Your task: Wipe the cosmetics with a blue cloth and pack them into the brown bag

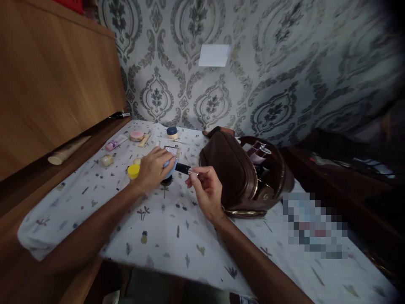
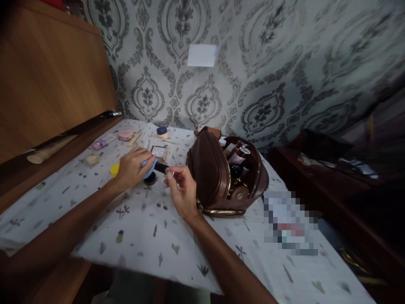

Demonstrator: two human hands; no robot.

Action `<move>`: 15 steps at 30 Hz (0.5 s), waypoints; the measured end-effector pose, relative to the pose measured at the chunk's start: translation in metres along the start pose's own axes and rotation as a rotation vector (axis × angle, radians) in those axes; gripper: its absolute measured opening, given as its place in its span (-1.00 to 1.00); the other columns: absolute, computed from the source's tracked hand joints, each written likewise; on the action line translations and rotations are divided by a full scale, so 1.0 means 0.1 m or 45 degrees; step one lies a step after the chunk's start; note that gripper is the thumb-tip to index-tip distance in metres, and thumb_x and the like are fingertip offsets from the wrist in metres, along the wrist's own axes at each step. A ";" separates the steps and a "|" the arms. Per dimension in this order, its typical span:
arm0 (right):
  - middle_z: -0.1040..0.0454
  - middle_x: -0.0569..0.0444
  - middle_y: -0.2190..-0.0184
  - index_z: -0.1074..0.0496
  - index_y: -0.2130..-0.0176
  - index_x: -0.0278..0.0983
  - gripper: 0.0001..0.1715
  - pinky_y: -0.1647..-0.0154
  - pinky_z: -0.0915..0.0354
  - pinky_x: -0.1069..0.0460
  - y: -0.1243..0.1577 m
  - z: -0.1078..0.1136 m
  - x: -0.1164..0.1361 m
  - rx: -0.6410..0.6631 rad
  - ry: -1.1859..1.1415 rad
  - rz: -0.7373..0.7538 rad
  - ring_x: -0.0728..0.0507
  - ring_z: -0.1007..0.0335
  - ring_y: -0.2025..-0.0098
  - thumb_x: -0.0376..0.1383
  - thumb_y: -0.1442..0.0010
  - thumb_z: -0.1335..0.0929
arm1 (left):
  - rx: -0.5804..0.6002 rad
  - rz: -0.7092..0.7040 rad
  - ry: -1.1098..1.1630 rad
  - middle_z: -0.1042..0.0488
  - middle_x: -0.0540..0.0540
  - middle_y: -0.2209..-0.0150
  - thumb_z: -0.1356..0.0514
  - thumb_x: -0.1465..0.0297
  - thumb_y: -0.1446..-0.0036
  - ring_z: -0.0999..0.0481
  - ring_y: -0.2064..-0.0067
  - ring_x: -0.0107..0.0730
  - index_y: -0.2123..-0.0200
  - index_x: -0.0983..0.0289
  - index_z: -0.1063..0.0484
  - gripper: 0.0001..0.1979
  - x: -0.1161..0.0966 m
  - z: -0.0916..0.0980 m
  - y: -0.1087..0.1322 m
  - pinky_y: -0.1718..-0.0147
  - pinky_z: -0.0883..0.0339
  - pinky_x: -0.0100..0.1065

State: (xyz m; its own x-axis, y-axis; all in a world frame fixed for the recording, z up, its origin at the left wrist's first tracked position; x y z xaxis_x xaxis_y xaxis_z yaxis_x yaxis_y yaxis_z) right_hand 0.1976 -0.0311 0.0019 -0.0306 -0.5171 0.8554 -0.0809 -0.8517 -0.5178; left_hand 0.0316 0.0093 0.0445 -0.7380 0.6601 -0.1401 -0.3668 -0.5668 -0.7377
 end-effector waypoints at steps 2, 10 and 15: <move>-0.48 0.13 0.37 -0.41 0.16 -0.19 -0.75 0.38 -0.43 0.04 0.00 0.02 0.02 -0.007 0.004 0.026 -0.03 -0.47 0.42 -0.08 -0.29 -0.40 | 0.011 0.084 0.004 -0.45 0.08 0.45 -0.03 0.32 -0.37 -0.40 0.31 -0.27 0.50 0.22 -0.39 -0.63 0.11 0.01 -0.02 0.33 -0.20 -0.29; -0.42 0.11 0.34 -0.41 0.15 -0.19 -0.81 0.29 -0.39 0.02 0.00 0.05 0.04 0.026 0.050 0.128 -0.06 -0.44 0.33 -0.13 -0.37 -0.32 | 0.153 0.601 0.628 -0.41 -0.04 0.55 -0.08 0.19 -0.28 -0.44 0.48 -0.37 0.43 0.22 -0.38 -0.70 0.49 -0.12 0.01 0.49 -0.20 -0.39; -0.43 0.14 0.38 -0.36 0.17 -0.19 -0.78 0.30 -0.37 0.02 -0.04 0.08 0.01 -0.061 0.075 0.070 -0.07 -0.45 0.34 -0.11 -0.31 -0.38 | 0.124 0.702 0.927 -0.47 -0.03 0.56 -0.14 0.20 -0.20 -0.48 0.53 -0.34 0.35 0.23 -0.43 -0.77 0.56 -0.16 0.01 0.59 -0.23 -0.40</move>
State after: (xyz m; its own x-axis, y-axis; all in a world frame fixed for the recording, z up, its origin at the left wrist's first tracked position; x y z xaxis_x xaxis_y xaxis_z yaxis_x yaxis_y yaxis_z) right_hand 0.2056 -0.0291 0.0049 -0.0946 -0.5559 0.8258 -0.1252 -0.8163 -0.5639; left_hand -0.0008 0.0534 0.0252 -0.2959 0.4124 -0.8616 -0.1390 -0.9110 -0.3883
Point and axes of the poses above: each hand's wrist, its own y-axis away from the middle knuckle, its own z-axis out of the back of the hand, x = y × z, the point moved 5 cm from there along -y, towards the middle knuckle
